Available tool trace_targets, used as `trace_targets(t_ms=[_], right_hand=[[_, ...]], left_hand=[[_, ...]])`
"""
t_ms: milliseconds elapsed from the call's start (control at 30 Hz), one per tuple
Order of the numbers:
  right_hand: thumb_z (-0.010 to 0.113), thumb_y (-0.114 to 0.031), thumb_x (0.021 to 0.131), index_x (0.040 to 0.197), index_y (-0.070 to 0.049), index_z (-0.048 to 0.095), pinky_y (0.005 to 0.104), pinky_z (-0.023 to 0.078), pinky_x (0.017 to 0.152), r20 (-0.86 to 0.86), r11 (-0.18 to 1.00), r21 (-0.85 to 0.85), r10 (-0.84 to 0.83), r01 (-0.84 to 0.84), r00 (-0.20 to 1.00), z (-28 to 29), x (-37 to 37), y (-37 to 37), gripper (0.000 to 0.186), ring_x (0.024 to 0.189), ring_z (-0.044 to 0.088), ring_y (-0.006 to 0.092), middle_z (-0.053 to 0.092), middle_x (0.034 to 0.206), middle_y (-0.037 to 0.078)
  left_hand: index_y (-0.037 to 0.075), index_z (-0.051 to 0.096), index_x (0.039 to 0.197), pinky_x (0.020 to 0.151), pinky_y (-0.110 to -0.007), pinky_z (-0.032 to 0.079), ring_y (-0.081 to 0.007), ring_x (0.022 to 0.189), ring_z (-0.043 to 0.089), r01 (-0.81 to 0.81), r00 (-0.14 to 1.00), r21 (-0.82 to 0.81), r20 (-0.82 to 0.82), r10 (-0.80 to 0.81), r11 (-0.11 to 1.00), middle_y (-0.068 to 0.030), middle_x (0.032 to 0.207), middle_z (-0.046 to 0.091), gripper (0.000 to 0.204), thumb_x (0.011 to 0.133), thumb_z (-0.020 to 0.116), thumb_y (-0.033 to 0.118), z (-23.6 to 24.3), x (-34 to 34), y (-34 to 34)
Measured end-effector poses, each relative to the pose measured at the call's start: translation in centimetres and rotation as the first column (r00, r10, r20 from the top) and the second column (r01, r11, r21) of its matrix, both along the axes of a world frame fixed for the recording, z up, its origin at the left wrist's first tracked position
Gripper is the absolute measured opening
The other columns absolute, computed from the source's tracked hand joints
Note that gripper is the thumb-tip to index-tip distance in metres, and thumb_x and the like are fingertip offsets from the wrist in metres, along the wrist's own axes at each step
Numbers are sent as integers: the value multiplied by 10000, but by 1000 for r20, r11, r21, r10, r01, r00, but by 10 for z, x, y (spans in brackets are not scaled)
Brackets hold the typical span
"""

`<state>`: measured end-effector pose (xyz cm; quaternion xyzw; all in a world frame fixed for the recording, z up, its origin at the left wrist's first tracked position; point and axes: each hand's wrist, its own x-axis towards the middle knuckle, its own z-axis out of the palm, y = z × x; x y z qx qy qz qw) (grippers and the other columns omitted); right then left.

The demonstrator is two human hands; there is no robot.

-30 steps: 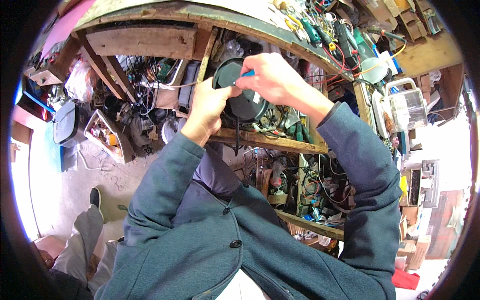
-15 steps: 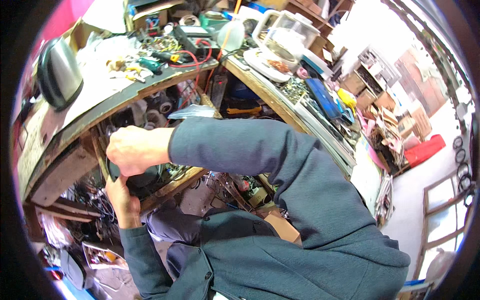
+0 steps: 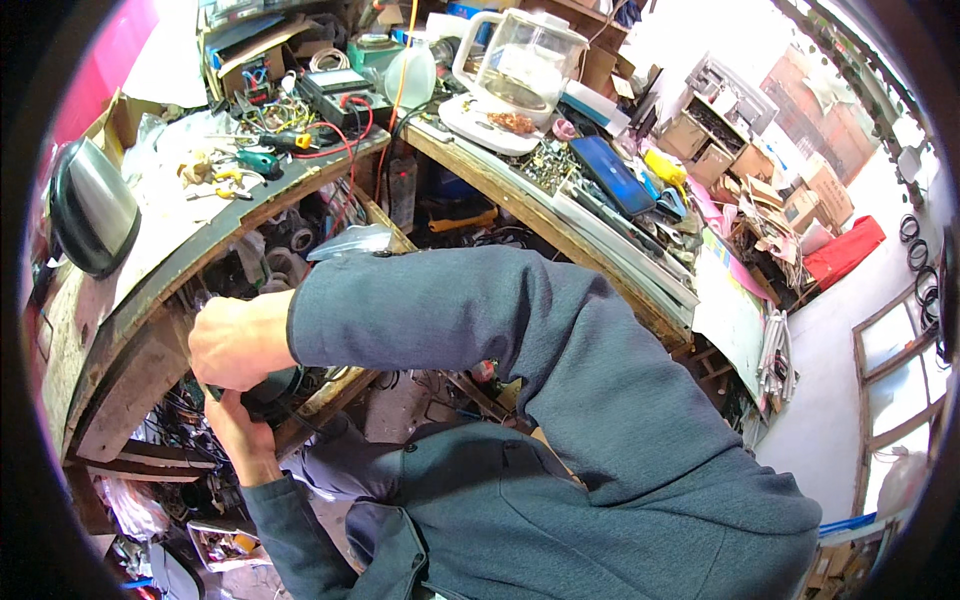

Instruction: The person works on a small black circular electronic device, using a screwdriver to remove screws and a pair of pliers to strip wire insulation. The person handles the device and wires while seated on the floor in a cluttered workshop.

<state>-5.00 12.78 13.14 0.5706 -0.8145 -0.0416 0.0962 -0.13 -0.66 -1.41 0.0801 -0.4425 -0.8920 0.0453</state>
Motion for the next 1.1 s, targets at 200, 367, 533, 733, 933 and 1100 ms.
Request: trace_targets(t_ms=[200,367,533,733,933,1100], right_hand=[[720,-244,694,876,-39,774,425,575,697,258,970,-56,-213,235,942,1,1,-5,279,830,725,323,742,873,159],[738,-259,699,901,-40,778,421,578,735,400,928,-72,-310,367,862,0,1,-8,300,869,726,341,739,898,183],[734,-227,711,903,-38,777,448,570,725,333,929,-82,-316,361,888,6,15,2,273,851,729,346,744,899,168],[687,-211,790,854,-10,685,479,527,595,247,906,-319,-204,278,947,21,27,48,210,722,704,356,709,794,154],[663,-143,785,951,4,502,474,526,609,239,901,-323,-219,291,946,56,63,159,274,709,660,390,635,759,195],[577,-201,791,866,-49,650,462,545,702,82,662,47,-749,748,657,108,85,260,184,813,681,358,669,802,168]], left_hand=[[33,576,1316,893,-333,511,-171,1043,637,-18,998,-122,-69,9,992,-63,1233,647,371,968,626,151,-1,1,-1],[6,570,1333,893,-330,519,-176,1039,646,-52,998,-111,-37,48,992,-71,1236,653,427,934,668,122,10,6,3],[-6,585,1302,915,-350,513,-195,1059,652,-44,998,-167,-45,37,985,-77,1216,666,382,937,629,96,9,3,5],[-31,574,1279,842,-361,571,-219,960,686,-21,999,-149,30,26,989,-110,1162,679,428,870,692,11,23,7,12],[-13,547,1329,900,-369,575,-232,1010,680,-14,1000,-156,14,17,988,-120,1201,662,502,852,704,5,28,11,17],[-43,574,1274,889,-354,568,-225,973,679,-23,998,-169,55,33,985,-124,1164,673,457,842,719,-7,33,15,15]])
